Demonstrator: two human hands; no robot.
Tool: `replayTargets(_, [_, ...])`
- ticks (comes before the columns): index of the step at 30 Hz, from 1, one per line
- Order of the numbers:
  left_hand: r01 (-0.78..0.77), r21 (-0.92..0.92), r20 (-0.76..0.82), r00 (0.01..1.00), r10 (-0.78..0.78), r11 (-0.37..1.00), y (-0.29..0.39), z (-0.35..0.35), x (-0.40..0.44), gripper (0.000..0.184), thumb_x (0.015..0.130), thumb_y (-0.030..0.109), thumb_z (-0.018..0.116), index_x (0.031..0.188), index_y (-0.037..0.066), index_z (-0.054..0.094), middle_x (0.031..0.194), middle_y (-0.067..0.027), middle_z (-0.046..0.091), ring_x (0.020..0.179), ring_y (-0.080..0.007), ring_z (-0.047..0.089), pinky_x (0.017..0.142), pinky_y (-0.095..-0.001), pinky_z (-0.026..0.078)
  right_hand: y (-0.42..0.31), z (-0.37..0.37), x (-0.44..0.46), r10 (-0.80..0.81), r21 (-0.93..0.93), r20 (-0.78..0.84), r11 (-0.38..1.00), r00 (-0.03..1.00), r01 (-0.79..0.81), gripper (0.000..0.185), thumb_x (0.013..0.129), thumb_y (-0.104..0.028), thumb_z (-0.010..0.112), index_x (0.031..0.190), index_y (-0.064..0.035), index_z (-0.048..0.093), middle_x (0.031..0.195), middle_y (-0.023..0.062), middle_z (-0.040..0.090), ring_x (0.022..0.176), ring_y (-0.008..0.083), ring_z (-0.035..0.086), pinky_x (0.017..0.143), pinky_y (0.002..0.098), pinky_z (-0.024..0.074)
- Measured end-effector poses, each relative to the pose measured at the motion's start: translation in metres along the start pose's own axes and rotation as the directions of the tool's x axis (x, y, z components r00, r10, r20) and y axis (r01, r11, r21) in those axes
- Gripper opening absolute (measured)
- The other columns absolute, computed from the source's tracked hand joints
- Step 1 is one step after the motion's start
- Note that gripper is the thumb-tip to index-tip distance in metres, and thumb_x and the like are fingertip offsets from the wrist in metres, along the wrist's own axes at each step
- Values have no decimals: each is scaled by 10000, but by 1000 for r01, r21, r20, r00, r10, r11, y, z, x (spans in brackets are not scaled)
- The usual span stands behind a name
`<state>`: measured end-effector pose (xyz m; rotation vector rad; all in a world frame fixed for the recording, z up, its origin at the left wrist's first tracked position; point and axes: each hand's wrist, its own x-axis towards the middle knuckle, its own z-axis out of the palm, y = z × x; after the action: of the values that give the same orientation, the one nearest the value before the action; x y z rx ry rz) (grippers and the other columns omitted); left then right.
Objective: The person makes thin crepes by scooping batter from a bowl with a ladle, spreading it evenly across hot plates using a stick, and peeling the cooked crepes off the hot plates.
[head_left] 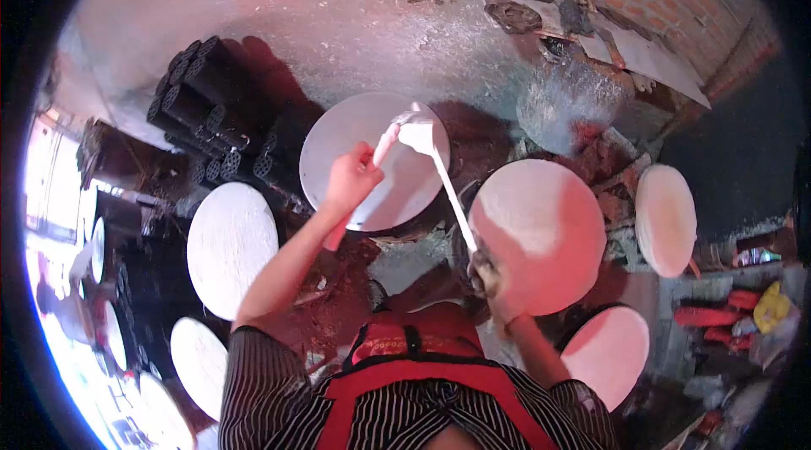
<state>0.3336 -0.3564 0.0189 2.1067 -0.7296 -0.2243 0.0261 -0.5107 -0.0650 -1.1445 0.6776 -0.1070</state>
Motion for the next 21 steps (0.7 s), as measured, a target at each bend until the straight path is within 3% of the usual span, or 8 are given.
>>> replayTargets(3, [280,-257,121,959,-256,925,-58,38,36,164,772,99,641,907,6,636,615,-50,594,431,-115,542,367,-292,407,71,65,8,-1,184,-207,982,978,40,386,1005,-122,498,1391,-121,521,808,-90,551,621,39,488,556,184,427])
replayTargets(4, [298,-288,136,953,-270,910,-63,43,43,172,768,125,635,877,-9,640,614,-87,609,437,-155,567,407,-325,445,144,66,57,-548,-197,-280,837,789,511,403,993,-112,513,1396,-129,518,832,-87,569,657,90,541,575,250,462])
replayTargets(5, [300,-296,159,952,-263,907,-80,50,54,172,768,125,635,877,-9,640,614,-87,609,437,-155,567,407,-325,445,139,89,64,-224,264,-446,892,866,367,459,960,-148,566,1414,-176,503,915,34,647,713,209,621,633,322,494])
replayTargets(7, [29,-78,-47,998,-32,997,-113,68,80,206,755,139,629,890,-15,646,656,-134,641,522,-207,630,510,-353,499,100,119,62,-580,-901,-287,434,762,-9,495,925,-195,609,1407,-167,500,1119,189,638,807,328,655,713,340,506])
replayTargets(8, [90,-8,-33,995,-91,996,-84,48,81,262,720,127,606,951,26,676,811,-212,672,841,-406,649,730,-445,508,114,120,91,-574,-823,-356,566,737,43,509,912,-212,624,1403,-166,497,1093,231,628,812,366,645,721,356,507])
replayTargets(11, [-8,-20,-224,975,3,1000,-79,39,106,259,716,132,641,952,36,682,784,-187,674,766,-393,653,694,-441,506,81,143,135,-652,-704,-318,648,688,289,356,968,-110,530,1321,-78,562,934,49,629,756,139,611,671,274,517])
replayTargets(15, [-261,-147,-381,905,189,954,-63,-23,110,226,766,160,681,943,19,669,677,-125,643,633,-299,640,622,-397,506,21,168,138,-49,97,-354,991,934,88,351,976,-204,522,1318,-271,564,602,-55,422,395,57,389,350,240,298])
replayTargets(21, [325,-634,142,941,-308,702,-107,-110,13,278,966,278,560,820,41,544,649,13,521,500,-93,487,446,-246,399,67,213,102,-73,255,-538,935,840,245,366,972,-251,591,1328,-331,561,593,-81,387,394,54,309,355,233,252])
